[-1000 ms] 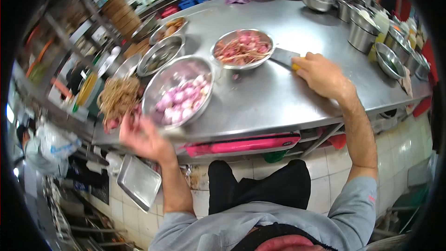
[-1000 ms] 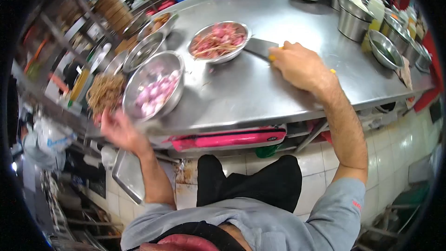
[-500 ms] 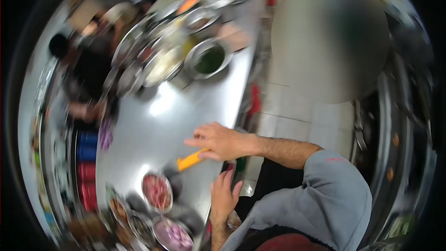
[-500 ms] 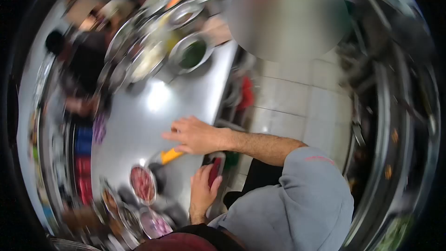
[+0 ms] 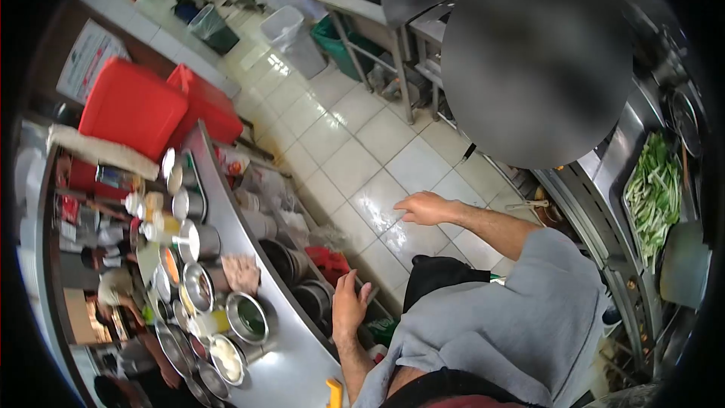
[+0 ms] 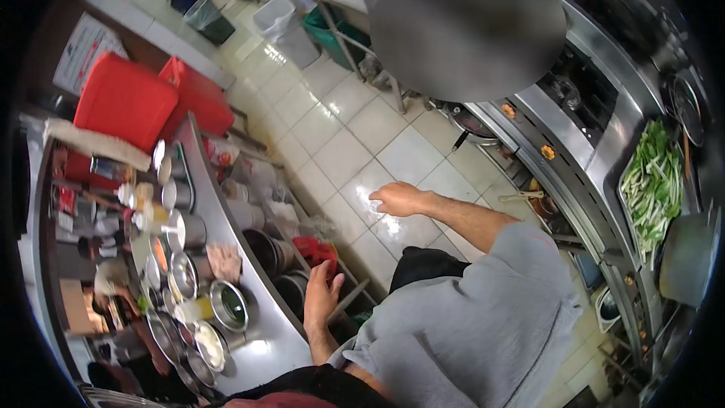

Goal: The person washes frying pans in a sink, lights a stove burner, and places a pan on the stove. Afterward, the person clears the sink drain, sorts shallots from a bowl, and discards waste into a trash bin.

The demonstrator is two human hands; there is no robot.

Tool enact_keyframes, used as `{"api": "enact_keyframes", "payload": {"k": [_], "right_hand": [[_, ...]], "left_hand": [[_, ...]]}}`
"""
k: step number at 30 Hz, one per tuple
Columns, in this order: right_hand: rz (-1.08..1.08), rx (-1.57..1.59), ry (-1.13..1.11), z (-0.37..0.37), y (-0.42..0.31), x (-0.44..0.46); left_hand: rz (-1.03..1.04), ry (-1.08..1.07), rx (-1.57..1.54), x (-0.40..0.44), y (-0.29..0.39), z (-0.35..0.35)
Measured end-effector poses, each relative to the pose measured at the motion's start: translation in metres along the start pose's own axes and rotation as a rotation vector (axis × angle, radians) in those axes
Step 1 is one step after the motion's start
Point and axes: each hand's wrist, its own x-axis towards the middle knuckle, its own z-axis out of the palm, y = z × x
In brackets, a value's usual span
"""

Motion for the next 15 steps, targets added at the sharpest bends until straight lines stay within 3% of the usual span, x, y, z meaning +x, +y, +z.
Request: {"api": "enact_keyframes", "payload": {"k": [4, 8, 10, 12, 13, 14, 15], "right_hand": [[0.194, 0.242, 0.057, -0.021, 0.028, -0.024], [0.367, 0.371, 0.185, -0.030, 0.065, -0.024], [0.561, 0.460, 0.370, -0.045, 0.075, -0.017], [0.695, 0.510, 0.681, -0.059, 0.093, -0.001], [0.765, 0.337, 0.956, -0.062, 0.118, 0.009], [0.821, 0.146, 1.226, -0.069, 0.143, 0.017], [0.994, 0.310, 1.425, -0.090, 0.152, 0.021]], "left_hand": [[0.007, -0.123, -0.101, 0.040, -0.008, 0.009], [-0.001, -0.141, -0.186, 0.063, -0.076, 0.047], [-0.137, -0.141, -0.278, 0.061, -0.140, 0.080], [-0.328, -0.247, -0.425, 0.052, -0.210, 0.113], [-0.366, -0.271, -0.446, 0.047, -0.242, 0.125], [-0.225, -0.311, -0.315, 0.038, -0.275, 0.136], [0.239, -0.282, 0.096, 0.028, -0.304, 0.143]]}}
